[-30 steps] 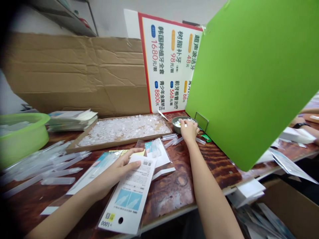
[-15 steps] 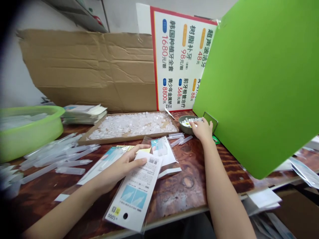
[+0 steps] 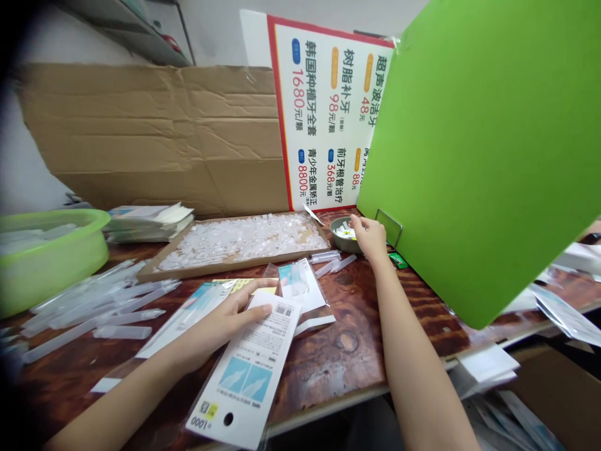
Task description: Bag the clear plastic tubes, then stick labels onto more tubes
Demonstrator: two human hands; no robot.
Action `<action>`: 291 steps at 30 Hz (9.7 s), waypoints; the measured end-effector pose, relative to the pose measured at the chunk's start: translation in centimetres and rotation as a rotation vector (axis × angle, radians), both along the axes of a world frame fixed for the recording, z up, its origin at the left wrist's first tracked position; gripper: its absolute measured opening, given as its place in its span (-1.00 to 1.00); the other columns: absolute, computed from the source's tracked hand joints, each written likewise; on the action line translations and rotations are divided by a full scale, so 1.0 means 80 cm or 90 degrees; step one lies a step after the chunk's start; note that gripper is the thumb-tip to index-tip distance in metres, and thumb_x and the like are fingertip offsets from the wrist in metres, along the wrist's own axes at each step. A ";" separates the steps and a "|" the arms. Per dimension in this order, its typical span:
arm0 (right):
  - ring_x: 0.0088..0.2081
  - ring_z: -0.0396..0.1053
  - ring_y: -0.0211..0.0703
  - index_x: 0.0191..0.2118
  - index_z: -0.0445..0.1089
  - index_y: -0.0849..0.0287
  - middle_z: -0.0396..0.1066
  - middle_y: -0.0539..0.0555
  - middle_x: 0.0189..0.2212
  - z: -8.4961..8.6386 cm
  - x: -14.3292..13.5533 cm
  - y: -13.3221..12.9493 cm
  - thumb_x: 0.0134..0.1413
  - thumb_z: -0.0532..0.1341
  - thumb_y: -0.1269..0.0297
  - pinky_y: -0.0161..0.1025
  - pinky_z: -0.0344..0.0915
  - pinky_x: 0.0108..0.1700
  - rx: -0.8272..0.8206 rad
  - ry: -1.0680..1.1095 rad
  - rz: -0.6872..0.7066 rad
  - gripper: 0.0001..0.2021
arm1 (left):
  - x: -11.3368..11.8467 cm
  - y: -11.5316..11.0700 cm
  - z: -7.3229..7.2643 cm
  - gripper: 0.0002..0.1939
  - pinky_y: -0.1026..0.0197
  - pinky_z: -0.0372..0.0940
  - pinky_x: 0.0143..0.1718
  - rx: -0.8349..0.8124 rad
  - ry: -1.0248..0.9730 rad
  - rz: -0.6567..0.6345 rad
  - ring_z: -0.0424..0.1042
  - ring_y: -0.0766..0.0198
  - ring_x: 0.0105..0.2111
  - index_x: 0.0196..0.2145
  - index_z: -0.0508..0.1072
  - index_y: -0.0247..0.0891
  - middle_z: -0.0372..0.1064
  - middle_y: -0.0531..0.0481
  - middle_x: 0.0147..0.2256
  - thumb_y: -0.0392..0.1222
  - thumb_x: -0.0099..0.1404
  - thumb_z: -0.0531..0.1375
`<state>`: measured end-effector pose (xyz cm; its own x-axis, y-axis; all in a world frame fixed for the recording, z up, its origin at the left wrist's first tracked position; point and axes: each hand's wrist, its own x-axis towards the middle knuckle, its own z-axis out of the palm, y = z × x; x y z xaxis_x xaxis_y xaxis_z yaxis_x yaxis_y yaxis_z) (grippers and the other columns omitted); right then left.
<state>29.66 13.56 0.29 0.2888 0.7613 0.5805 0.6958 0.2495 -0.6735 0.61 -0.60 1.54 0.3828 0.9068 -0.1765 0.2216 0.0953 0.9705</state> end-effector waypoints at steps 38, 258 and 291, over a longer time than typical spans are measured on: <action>-0.69 0.04 -0.39 -0.38 0.42 0.20 0.35 -0.01 -0.55 0.023 -0.057 -0.052 -0.06 0.14 -0.11 -0.37 0.05 -0.64 -0.075 0.304 0.204 -0.58 | -0.009 0.014 0.004 -0.47 0.23 0.30 -0.26 0.125 -0.237 0.202 0.44 0.21 -0.31 0.02 0.20 -0.21 0.46 0.00 -0.32 -0.05 0.14 0.25; -0.68 -0.11 -0.41 -0.48 0.50 0.10 0.03 -0.13 -0.75 0.026 -0.150 -0.120 -0.16 0.26 0.34 -0.35 -0.13 -0.60 -0.257 0.548 0.674 -0.94 | -0.031 0.022 0.014 -0.83 0.36 0.27 -0.57 0.125 -0.305 0.147 0.32 0.33 -0.45 -0.33 0.44 -0.21 0.33 0.04 -0.42 -0.13 0.10 0.26; -0.51 0.05 -0.25 -0.57 0.46 0.09 0.12 0.00 -0.57 0.027 -0.141 -0.125 -0.06 0.07 0.50 -0.24 -0.10 -0.48 -0.094 0.392 0.750 -0.72 | -0.024 0.008 0.006 -0.87 0.39 0.22 -0.47 0.184 -0.416 0.031 0.21 0.39 -0.48 -0.45 0.27 -0.24 0.17 0.09 -0.48 -0.23 0.25 0.03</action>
